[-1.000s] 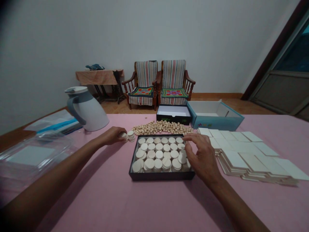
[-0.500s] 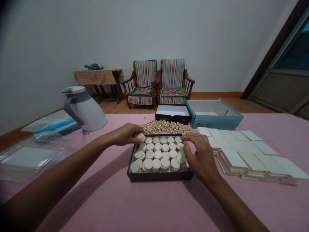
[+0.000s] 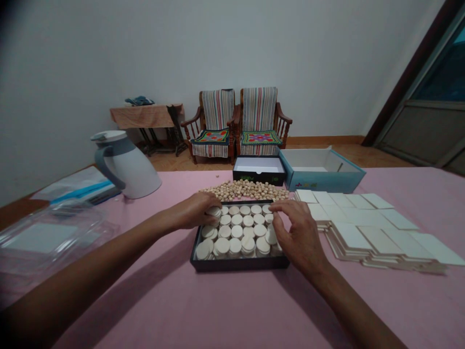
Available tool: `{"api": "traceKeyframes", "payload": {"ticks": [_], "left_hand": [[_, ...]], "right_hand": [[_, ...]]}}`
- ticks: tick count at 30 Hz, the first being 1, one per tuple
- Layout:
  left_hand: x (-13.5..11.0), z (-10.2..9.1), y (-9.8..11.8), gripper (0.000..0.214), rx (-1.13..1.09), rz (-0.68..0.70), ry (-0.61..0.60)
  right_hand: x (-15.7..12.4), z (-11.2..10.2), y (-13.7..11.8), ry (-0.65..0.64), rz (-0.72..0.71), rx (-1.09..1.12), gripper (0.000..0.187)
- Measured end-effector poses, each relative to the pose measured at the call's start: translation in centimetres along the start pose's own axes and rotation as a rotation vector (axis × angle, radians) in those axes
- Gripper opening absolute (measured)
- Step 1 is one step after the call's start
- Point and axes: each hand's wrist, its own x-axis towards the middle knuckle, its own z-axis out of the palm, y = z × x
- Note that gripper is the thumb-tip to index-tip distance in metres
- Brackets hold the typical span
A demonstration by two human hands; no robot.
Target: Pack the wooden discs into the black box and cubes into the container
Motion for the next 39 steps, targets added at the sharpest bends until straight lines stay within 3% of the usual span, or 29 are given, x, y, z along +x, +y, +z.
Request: {"api": "traceKeyframes", "payload": {"ticks": [4, 13, 22, 32, 39], "left_hand": [[1.0, 0.9, 0.1, 0.014, -0.021, -0.016, 0.106], [1.2, 2.8, -0.1, 0.017, -0.034, -0.054, 0.154], [0.9, 2.9, 0.4, 0.027, -0.048, -0.073, 0.193], [3.7, 2.7, 1.8, 0.02, -0.06, 0.035, 0.195], [3.5, 3.1, 1.5, 0.022, -0.058, 0.047, 0.212]], "right_hand": [[0.0, 0.0, -0.1, 0.001, -0.004, 0.006, 0.015], [0.0, 0.1, -0.2, 0.006, -0.015, 0.022, 0.015], [0.0, 0.1, -0.3, -0.014, -0.005, 0.035, 0.015], [-0.1, 0.1, -0.3, -0.038, -0.003, 0.05, 0.015], [0.0, 0.1, -0.4, -0.046, -0.011, 0.055, 0.015]]}}
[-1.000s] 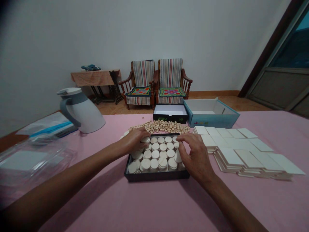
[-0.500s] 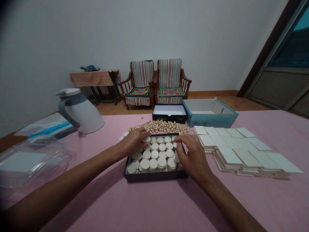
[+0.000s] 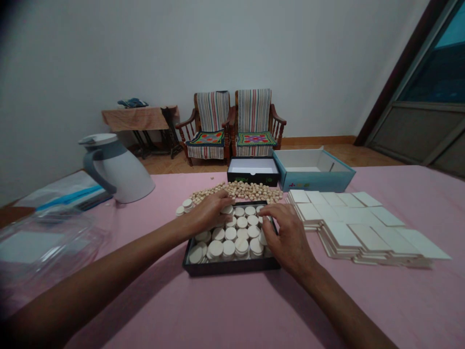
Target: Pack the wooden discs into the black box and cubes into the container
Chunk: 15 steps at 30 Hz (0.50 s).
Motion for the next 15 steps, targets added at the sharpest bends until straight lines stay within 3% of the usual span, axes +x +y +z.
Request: {"api": "traceKeyframes", "payload": {"ticks": [10, 15], "left_hand": [[2.1, -0.4, 2.3, 0.026, 0.058, 0.054, -0.047], [2.2, 0.4, 2.1, 0.034, 0.051, 0.053, -0.036]], "right_hand": [[0.0, -0.1, 0.1, -0.009, 0.014, 0.013, 0.015], [0.0, 0.0, 0.0, -0.01, 0.019, 0.021, 0.015]]}}
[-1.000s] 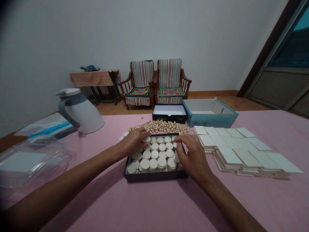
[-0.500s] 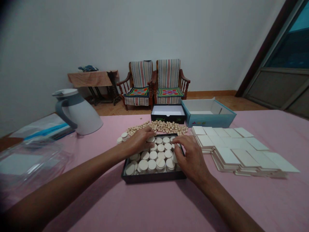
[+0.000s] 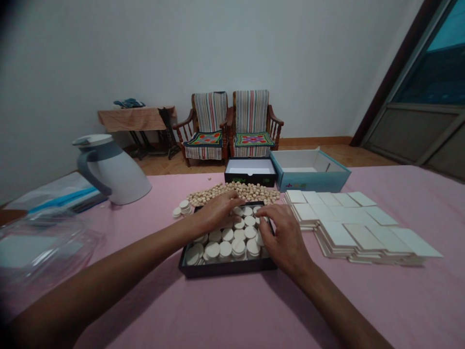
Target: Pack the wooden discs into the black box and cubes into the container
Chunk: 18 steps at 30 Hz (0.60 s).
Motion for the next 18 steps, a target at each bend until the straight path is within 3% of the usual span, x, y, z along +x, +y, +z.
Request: {"api": "traceKeyframes", "payload": {"ticks": [4, 9, 11, 14, 18], "left_hand": [[-1.7, -0.5, -0.9, 0.04, -0.07, -0.008, 0.101], [-7.0, -1.4, -1.5, 0.025, -0.21, -0.123, 0.444], [-9.7, -0.9, -1.3, 0.021, -0.279, -0.193, 0.565], [-13.3, 0.9, -0.8, 0.02, -0.382, -0.281, 0.656], [-15.5, 3.0, -0.3, 0.022, -0.541, -0.46, 0.653]], "right_hand": [[-0.3, 0.3, 0.1, -0.006, -0.005, -0.009, 0.015], [-0.1, 0.5, 0.5, -0.037, -0.044, -0.023, 0.015], [0.5, 1.0, 0.7, -0.088, -0.064, -0.016, 0.016], [1.7, 2.2, 0.5, -0.227, -0.092, -0.051, 0.019], [3.4, 4.1, -0.7, -0.409, -0.046, -0.301, 0.021]]}}
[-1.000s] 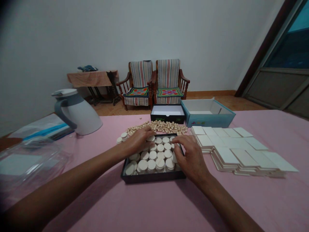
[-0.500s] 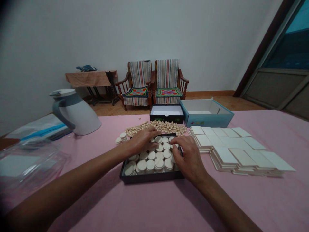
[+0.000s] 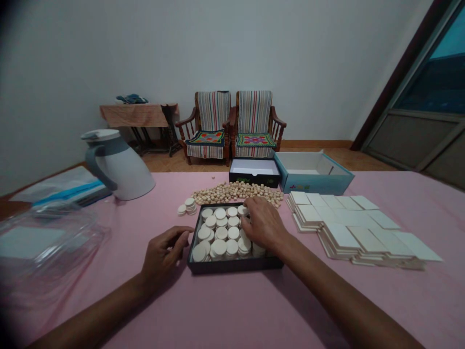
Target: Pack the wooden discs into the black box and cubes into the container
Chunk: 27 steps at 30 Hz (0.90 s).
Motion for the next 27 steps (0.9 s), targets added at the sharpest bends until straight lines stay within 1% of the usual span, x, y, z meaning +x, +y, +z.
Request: {"api": "traceKeyframes", "payload": {"ticks": [2, 4, 8, 10, 13, 18, 24, 27], "left_hand": [[-0.3, 0.2, -0.4, 0.024, -0.063, -0.093, 0.041], [-0.2, 0.4, -0.7, 0.026, -0.139, -0.172, 0.079], [0.1, 0.5, -1.7, 0.029, -0.301, -0.327, 0.08], [0.0, 0.5, -2.2, 0.032, -0.354, -0.377, 0.075], [0.0, 0.5, -2.7, 0.034, -0.392, -0.399, 0.081], [0.3, 0.4, -2.7, 0.037, -0.397, -0.417, 0.078], [0.3, 0.5, -3.0, 0.036, -0.402, -0.415, 0.064], [0.3, 0.5, -3.1, 0.036, -0.397, -0.41, 0.057]], "right_hand": [[0.8, 0.2, -0.9, -0.063, 0.054, -0.108, 0.021], [1.4, 0.4, -1.6, -0.1, 0.095, -0.181, 0.021], [2.0, 0.7, -2.4, -0.118, 0.166, -0.277, 0.02], [2.1, 0.8, -2.6, -0.117, 0.199, -0.305, 0.02], [2.1, 0.8, -2.8, -0.118, 0.249, -0.312, 0.02], [2.0, 0.6, -2.7, -0.125, 0.316, -0.283, 0.019], [2.0, 0.7, -2.8, -0.154, 0.277, -0.276, 0.013], [1.7, 0.2, -2.7, -0.135, 0.269, -0.288, 0.011]]}}
